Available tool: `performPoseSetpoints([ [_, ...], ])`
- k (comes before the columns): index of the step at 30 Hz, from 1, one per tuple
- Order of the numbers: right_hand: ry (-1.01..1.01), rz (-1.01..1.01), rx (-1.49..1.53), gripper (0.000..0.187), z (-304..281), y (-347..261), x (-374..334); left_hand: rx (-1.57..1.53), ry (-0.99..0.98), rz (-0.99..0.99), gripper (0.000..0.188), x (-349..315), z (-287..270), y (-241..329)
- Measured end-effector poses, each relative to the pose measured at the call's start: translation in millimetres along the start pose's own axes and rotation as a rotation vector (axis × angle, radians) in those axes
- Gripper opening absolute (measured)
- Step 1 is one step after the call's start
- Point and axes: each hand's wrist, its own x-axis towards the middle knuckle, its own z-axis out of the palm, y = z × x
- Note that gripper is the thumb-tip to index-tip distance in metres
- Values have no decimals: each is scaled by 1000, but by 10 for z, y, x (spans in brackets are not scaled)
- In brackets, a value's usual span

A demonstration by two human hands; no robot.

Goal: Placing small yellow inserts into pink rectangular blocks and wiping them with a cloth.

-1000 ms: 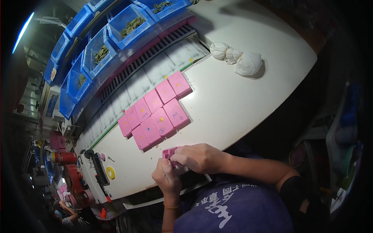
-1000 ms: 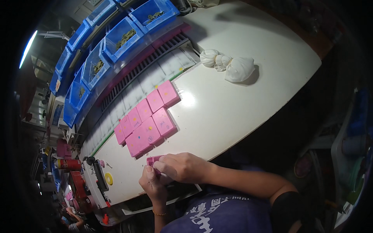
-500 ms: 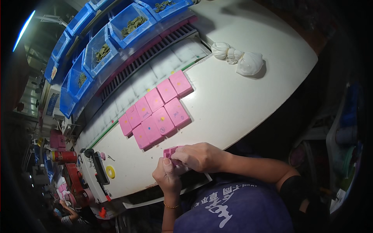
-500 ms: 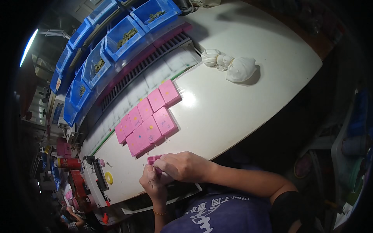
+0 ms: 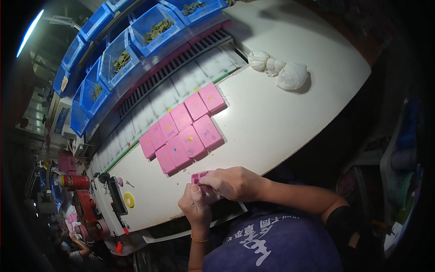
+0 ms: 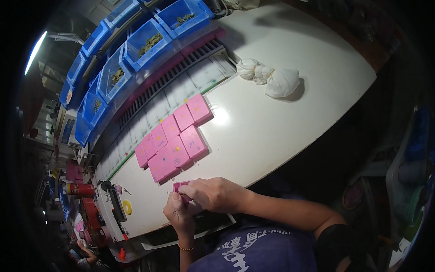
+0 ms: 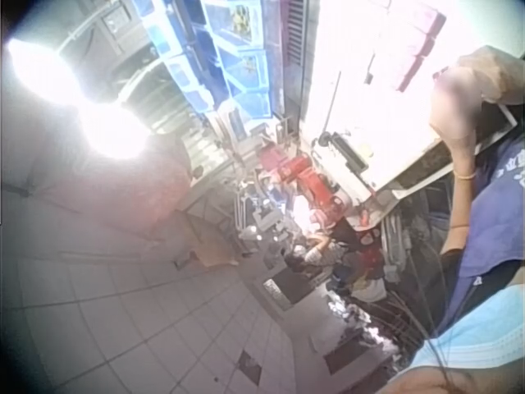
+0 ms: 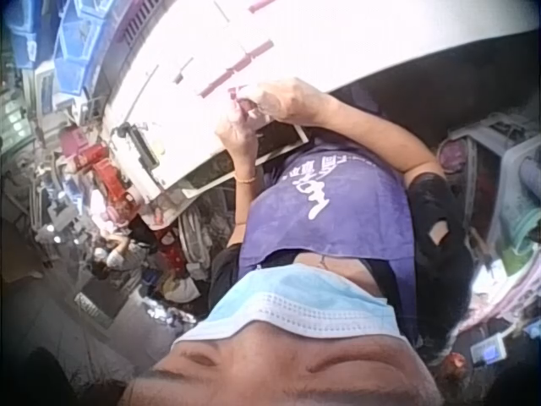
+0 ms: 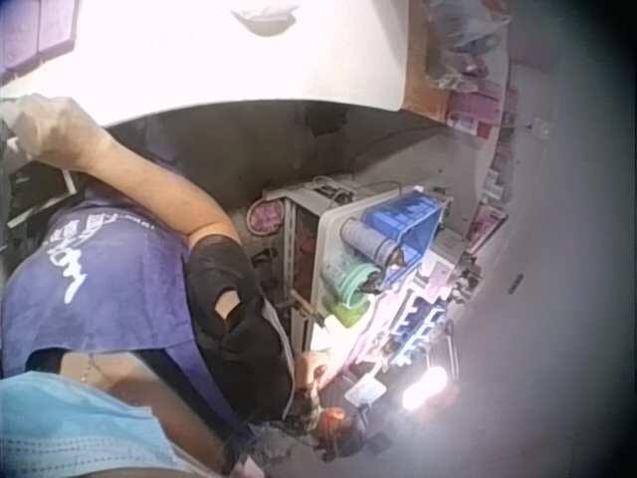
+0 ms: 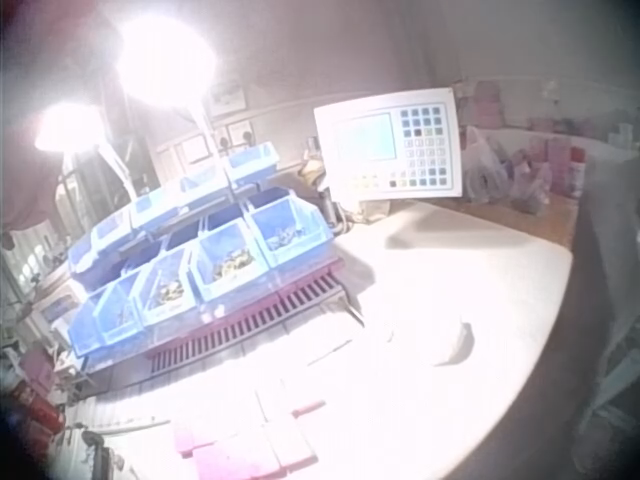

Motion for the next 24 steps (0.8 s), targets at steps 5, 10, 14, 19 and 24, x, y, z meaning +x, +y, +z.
performPoseSetpoints([
  [5, 3, 242, 104, 40, -182, -178, 7, -11, -13, -5, 51, -6, 4, -9],
  [10, 51, 282, 123, 28, -205, -266, -14, 43, -36, 50, 47, -28, 77, -19],
  [14, 94, 300, 153, 24, -177, -222, -79, 64, -53, 86, 46, -43, 110, -27],
  [19, 78, 283, 55, 21, -165, -201, -90, 73, -69, 102, 45, -49, 106, -45],
  [24, 18, 224, -42, 26, -164, -178, -84, 33, -84, 93, 43, -37, 93, -74],
])
